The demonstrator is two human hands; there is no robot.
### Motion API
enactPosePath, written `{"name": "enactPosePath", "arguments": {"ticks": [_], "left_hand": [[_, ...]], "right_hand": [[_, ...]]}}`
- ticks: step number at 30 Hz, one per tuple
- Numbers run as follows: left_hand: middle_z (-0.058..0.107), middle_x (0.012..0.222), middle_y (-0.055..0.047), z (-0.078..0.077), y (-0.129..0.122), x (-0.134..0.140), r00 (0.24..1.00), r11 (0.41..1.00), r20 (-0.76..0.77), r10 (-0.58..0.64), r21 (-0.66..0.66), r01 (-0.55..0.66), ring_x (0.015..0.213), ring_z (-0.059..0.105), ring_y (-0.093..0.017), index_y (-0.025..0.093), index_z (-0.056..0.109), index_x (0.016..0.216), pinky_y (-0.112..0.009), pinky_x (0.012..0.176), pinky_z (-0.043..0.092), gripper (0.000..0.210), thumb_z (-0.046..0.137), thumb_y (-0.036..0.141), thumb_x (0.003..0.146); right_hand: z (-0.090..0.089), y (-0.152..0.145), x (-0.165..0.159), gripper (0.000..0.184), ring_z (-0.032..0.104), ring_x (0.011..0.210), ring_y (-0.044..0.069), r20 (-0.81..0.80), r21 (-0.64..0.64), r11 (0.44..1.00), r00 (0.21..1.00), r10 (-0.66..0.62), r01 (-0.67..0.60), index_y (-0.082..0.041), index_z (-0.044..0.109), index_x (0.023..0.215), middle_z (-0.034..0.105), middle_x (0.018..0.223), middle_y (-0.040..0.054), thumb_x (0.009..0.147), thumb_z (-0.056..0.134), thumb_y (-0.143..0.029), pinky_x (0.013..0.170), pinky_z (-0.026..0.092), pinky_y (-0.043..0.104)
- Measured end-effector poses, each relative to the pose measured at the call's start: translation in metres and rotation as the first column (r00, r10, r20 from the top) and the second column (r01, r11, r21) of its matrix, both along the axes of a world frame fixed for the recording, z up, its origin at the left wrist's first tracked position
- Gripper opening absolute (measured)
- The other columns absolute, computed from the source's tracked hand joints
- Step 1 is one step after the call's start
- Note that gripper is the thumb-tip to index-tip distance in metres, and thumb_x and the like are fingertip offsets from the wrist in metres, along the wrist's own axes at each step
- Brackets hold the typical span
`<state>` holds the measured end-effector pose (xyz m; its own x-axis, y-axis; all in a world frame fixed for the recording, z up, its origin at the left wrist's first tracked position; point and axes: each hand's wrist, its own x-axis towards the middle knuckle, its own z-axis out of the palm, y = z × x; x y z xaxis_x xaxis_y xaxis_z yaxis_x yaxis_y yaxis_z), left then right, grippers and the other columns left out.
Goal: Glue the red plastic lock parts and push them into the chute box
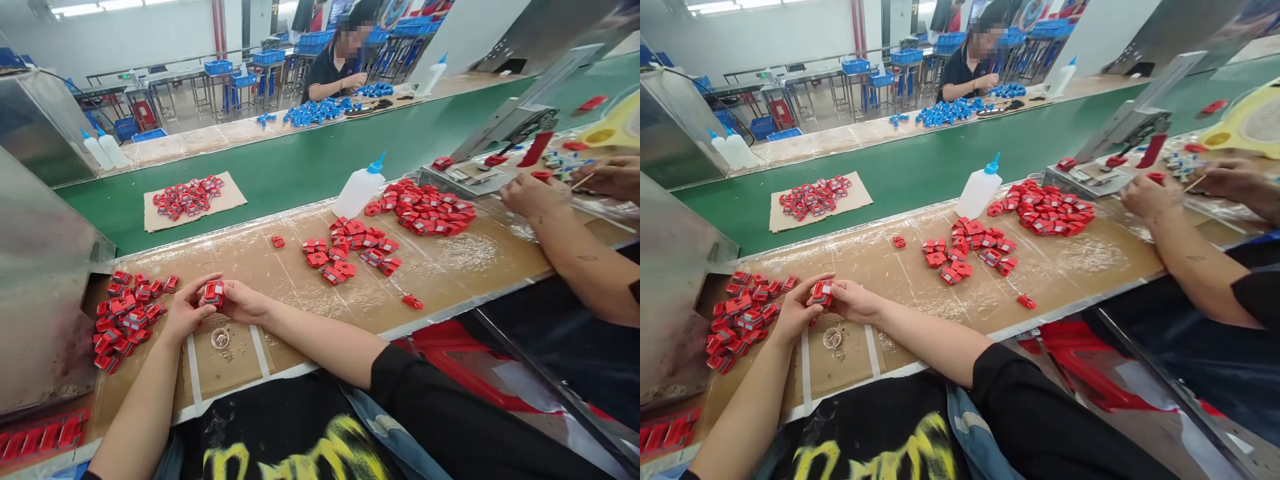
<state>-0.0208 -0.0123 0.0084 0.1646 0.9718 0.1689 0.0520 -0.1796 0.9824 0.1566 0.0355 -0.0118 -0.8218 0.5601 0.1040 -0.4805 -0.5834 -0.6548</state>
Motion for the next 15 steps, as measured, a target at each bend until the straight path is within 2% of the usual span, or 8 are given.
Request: {"name": "enactPosePath", "arguments": {"ticks": [4, 7, 12, 15], "left_hand": [[0.074, 0.121, -0.012, -0.003, -0.006, -0.003, 0.998, 0.996, -0.033, 0.056, -0.064, -0.058, 0.108, 0.071, -0.030, 0.020, 0.072, 0.129, -0.036, 0.088, 0.060, 0.058, 0.089, 0.034, 0.075], [0.074, 0.123, -0.012, -0.007, -0.007, 0.001, 0.995, 0.993, -0.030, 0.092, -0.074, -0.094, 0.107, 0.072, -0.029, 0.019, 0.073, 0.127, -0.036, 0.089, 0.060, 0.058, 0.090, 0.034, 0.073], [0.075, 0.122, -0.013, -0.011, 0.006, 0.014, 0.987, 0.982, -0.041, 0.157, -0.097, -0.161, 0.112, 0.070, -0.030, 0.016, 0.074, 0.126, -0.039, 0.097, 0.057, 0.062, 0.090, 0.040, 0.071], [0.072, 0.130, -0.015, -0.011, 0.012, 0.019, 0.990, 0.988, -0.018, 0.140, -0.058, -0.141, 0.113, 0.070, -0.029, 0.017, 0.071, 0.132, -0.038, 0.098, 0.055, 0.065, 0.087, 0.046, 0.075]], "right_hand": [[0.007, -0.001, 0.008, 0.058, 0.064, 0.090, 0.015, 0.044, -0.080, 0.993, 0.995, 0.093, -0.089, -0.011, 0.072, 0.103, 0.071, 0.100, 0.0091, 0.075, 0.088, -0.059, 0.079, 0.046, 0.025], [0.007, -0.004, 0.009, 0.050, 0.061, 0.085, 0.013, 0.070, -0.148, 0.987, 0.995, 0.076, -0.064, -0.011, 0.073, 0.103, 0.071, 0.099, 0.0092, 0.081, 0.085, -0.055, 0.072, 0.043, 0.023], [-0.002, -0.006, -0.003, 0.048, 0.059, 0.076, 0.013, 0.083, -0.261, 0.957, 0.991, -0.107, 0.126, -0.014, 0.070, 0.093, 0.070, 0.086, 0.0044, 0.078, 0.084, -0.058, 0.070, 0.045, 0.025], [-0.001, -0.003, -0.007, 0.050, 0.061, 0.080, 0.014, 0.060, -0.166, 0.959, 0.973, -0.222, 0.229, -0.015, 0.070, 0.094, 0.070, 0.087, 0.0042, 0.077, 0.084, -0.060, 0.075, 0.048, 0.026]]}}
